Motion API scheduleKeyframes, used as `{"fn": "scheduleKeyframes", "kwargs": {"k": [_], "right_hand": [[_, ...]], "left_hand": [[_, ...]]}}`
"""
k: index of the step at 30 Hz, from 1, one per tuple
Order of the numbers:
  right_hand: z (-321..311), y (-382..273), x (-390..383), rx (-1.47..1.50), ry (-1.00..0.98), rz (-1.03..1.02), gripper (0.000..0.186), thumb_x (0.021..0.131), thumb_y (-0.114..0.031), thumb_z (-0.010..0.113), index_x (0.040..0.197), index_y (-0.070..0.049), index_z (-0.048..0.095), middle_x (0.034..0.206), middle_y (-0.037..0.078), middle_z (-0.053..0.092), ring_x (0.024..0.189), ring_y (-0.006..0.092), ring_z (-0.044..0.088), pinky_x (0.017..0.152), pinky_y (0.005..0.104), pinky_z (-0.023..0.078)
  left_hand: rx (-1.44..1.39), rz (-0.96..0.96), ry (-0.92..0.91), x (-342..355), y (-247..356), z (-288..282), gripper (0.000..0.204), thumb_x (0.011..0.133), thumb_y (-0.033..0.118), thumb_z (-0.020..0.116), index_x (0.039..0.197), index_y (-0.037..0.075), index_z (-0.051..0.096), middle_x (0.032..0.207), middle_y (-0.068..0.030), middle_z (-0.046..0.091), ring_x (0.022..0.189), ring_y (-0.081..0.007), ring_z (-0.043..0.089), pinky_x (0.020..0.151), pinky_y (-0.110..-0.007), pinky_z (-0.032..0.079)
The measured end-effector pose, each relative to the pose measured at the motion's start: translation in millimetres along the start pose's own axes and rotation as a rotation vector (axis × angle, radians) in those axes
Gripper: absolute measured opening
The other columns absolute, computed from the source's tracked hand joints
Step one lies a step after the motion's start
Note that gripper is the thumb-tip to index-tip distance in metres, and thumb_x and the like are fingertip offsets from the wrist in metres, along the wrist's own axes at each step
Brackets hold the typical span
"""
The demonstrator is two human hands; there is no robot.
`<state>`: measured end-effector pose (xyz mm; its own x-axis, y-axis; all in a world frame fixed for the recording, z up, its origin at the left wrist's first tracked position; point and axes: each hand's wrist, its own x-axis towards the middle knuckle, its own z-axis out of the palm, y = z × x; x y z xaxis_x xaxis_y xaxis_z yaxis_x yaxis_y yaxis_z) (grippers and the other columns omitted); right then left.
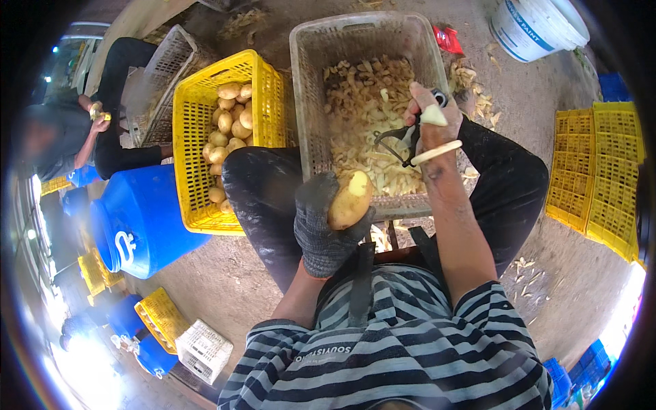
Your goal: The person sits on the floor and peels potatoes using a handheld peeler. They place the peeled potatoes into a yellow crate and the peels into a grey basket.
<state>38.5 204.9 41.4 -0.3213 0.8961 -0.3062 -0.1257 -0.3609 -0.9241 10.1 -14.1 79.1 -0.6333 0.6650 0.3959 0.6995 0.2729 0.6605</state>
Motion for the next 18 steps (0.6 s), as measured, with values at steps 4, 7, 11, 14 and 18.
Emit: {"fn": "scheduleKeyframes", "kwargs": {"k": [4, 7, 11, 14, 18], "right_hand": [[21, -58, -52, 0.326, -0.214, 0.152, 0.022, 0.079, -0.015, 0.071, 0.080, -0.006, 0.051, 0.059, 0.001, 0.047, 0.046, 0.0105, 0.043, 0.042, 0.0232, 0.033], [36, -58, -77, 0.232, -0.235, 0.168, 0.025, 0.078, -0.019, 0.069, 0.075, -0.003, 0.050, 0.051, 0.003, 0.049, 0.041, 0.0119, 0.047, 0.039, 0.0241, 0.038], [25, -12, -34, 0.108, -0.220, 0.156, 0.025, 0.077, -0.016, 0.069, 0.076, 0.000, 0.050, 0.061, 0.006, 0.052, 0.043, 0.0140, 0.049, 0.041, 0.0285, 0.042], [-2, 48, 8, -0.286, -0.014, -0.011, 0.031, 0.074, -0.018, 0.069, 0.083, 0.004, 0.050, 0.062, 0.007, 0.053, 0.044, 0.0149, 0.051, 0.040, 0.0292, 0.045], [-23, 39, 12, 0.003, 0.005, 0.056, 0.033, 0.078, -0.023, 0.070, 0.084, 0.003, 0.051, 0.057, 0.007, 0.055, 0.044, 0.0158, 0.054, 0.039, 0.0276, 0.043]], "left_hand": [[-0.047, -0.092, -0.023, 2, -2, 5, 0.058, 0.060, 0.012, 0.083, 0.111, 0.004, 0.057, 0.103, -0.0141, 0.057, 0.096, -0.0302, 0.056, 0.086, -0.039, 0.045], [0.003, -0.057, -0.035, 9, 4, 5, 0.054, 0.060, 0.013, 0.082, 0.108, 0.004, 0.059, 0.102, -0.0136, 0.057, 0.095, -0.0295, 0.056, 0.085, -0.038, 0.045], [0.051, -0.055, -0.051, 5, 8, 5, 0.057, 0.058, 0.016, 0.083, 0.108, 0.004, 0.058, 0.102, -0.0137, 0.058, 0.094, -0.0308, 0.056, 0.084, -0.039, 0.045], [0.018, 0.068, -0.023, 5, 21, 8, 0.057, 0.059, 0.015, 0.083, 0.107, 0.004, 0.055, 0.102, -0.0135, 0.056, 0.094, -0.0298, 0.055, 0.084, -0.038, 0.045], [-0.080, -0.107, -0.064, 5, 12, 18, 0.058, 0.059, 0.013, 0.083, 0.108, 0.003, 0.054, 0.101, -0.0128, 0.054, 0.094, -0.0281, 0.055, 0.085, -0.036, 0.045]]}}
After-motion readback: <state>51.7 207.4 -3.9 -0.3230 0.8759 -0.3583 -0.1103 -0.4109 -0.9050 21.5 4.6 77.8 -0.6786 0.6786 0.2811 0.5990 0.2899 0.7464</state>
